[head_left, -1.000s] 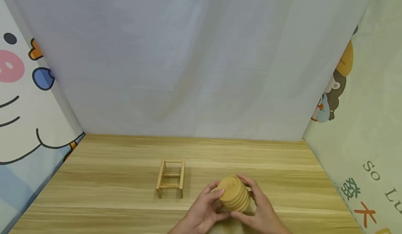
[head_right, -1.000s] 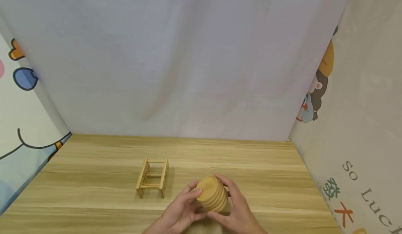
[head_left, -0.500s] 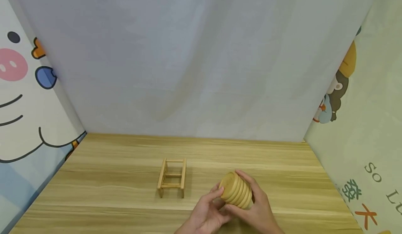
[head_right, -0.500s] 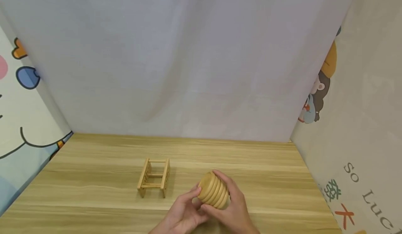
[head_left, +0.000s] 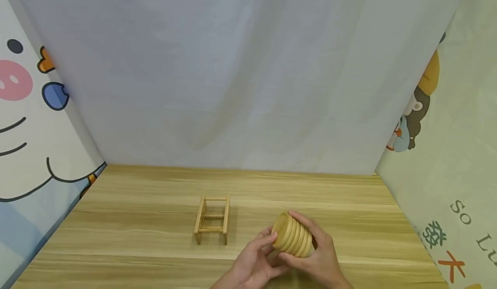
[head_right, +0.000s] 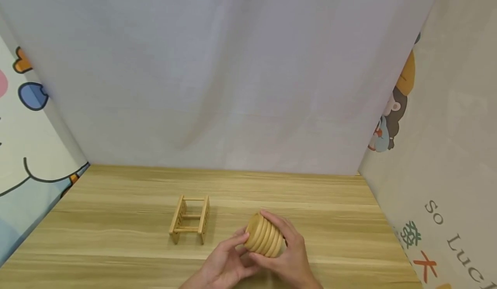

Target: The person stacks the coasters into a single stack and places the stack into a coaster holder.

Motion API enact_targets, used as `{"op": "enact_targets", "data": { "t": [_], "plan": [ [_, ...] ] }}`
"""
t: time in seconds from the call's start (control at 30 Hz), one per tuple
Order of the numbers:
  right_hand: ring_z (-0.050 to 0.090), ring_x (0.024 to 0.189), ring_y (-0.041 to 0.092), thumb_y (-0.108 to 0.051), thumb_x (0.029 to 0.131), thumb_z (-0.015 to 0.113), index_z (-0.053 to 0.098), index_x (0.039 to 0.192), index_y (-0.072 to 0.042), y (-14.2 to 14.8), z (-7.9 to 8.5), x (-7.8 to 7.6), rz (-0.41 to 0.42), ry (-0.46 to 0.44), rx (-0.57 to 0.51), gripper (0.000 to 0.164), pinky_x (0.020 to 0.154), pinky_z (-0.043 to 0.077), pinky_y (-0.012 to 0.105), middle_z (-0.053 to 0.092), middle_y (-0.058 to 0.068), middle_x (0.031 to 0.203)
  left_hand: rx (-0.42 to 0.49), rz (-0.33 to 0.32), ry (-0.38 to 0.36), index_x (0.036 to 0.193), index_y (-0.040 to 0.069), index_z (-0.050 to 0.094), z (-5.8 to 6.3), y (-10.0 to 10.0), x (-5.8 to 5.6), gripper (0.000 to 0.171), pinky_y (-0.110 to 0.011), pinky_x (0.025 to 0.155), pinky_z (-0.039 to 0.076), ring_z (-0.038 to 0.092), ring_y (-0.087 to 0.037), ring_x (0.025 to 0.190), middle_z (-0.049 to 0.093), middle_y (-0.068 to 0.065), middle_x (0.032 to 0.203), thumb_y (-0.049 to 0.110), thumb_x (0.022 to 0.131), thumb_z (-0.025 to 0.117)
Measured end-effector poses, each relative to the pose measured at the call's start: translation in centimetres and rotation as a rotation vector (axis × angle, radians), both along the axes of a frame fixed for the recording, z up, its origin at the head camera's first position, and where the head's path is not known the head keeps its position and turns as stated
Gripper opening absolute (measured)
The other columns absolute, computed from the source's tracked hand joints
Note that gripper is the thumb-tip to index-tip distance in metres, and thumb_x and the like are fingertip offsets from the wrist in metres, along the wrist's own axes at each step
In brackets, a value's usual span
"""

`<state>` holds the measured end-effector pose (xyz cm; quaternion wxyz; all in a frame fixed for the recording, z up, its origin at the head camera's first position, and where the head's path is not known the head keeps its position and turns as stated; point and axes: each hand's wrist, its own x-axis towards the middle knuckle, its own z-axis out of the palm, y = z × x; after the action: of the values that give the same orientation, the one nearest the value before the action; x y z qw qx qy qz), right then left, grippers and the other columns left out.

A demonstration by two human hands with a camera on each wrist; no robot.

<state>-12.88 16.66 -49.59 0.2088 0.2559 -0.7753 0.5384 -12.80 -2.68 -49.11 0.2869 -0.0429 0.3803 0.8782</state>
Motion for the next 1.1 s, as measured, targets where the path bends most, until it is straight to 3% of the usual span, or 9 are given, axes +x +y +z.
{"op": "enact_targets", "data": {
  "t": [0.13,0.3,0.47,0.63,0.87,1.1],
  "plan": [
    [0.069,0.12,0.012,0.003,0.071,0.102,0.063,0.154,-0.008,0.0,0.1,-0.1,-0.002,0.027,0.02,0.092,0.095,0.063,0.028,0.07,0.006,0.143,-0.088,-0.003,0.08,0.144,0.016,0.053,-0.1,-0.3,-0.3,0.04,-0.042,0.1,0.058,0.068,-0.02,0.119,0.067,-0.002,0.137,0.03,0.109,0.067],
    [0.07,0.116,0.012,0.001,0.071,0.101,0.064,0.153,-0.009,0.0,0.4,-0.2,0.002,0.017,0.018,0.091,0.09,0.064,0.03,0.071,0.006,0.142,-0.139,0.037,0.198,0.153,0.011,0.052,0.0,-0.6,-0.4,0.048,-0.031,0.095,0.06,0.068,-0.014,0.115,0.069,0.0,0.133,0.023,0.11,0.069],
    [0.071,0.113,0.013,0.002,0.072,0.1,0.064,0.153,-0.008,0.1,0.5,-0.3,0.018,-0.005,0.002,0.089,0.087,0.065,0.031,0.07,0.006,0.143,-0.202,0.094,0.366,0.162,-0.002,0.05,0.2,-0.9,-0.5,0.057,-0.029,0.098,0.063,0.07,-0.014,0.115,0.063,-0.01,0.143,0.012,0.11,0.069],
    [0.071,0.11,0.014,0.002,0.073,0.099,0.064,0.152,-0.006,0.1,0.5,-0.4,0.026,-0.003,0.009,0.087,0.084,0.066,0.033,0.07,0.007,0.143,-0.34,0.146,0.506,0.158,-0.005,0.056,0.5,-1.2,-0.5,0.053,-0.025,0.088,0.064,0.07,-0.013,0.116,0.06,-0.022,0.157,0.01,0.11,0.071],
    [0.071,0.107,0.013,0.001,0.074,0.098,0.064,0.15,-0.005,0.0,0.5,-0.3,0.033,-0.025,0.018,0.084,0.079,0.067,0.034,0.07,0.01,0.142,-0.452,0.17,0.581,0.15,-0.004,0.065,1.3,-1.5,-0.5,0.046,-0.022,0.08,0.063,0.075,-0.017,0.114,0.064,-0.021,0.155,0.007,0.107,0.074],
    [0.071,0.104,0.013,0.001,0.077,0.098,0.064,0.152,-0.012,0.0,0.5,-0.2,0.027,-0.069,0.022,0.083,0.078,0.067,0.035,0.07,0.016,0.14,-0.517,0.115,0.663,0.148,0.0,0.067,1.7,-1.9,-0.7,0.042,-0.023,0.082,0.065,0.077,-0.029,0.119,0.066,-0.022,0.15,0.018,0.11,0.073]
  ]
}}
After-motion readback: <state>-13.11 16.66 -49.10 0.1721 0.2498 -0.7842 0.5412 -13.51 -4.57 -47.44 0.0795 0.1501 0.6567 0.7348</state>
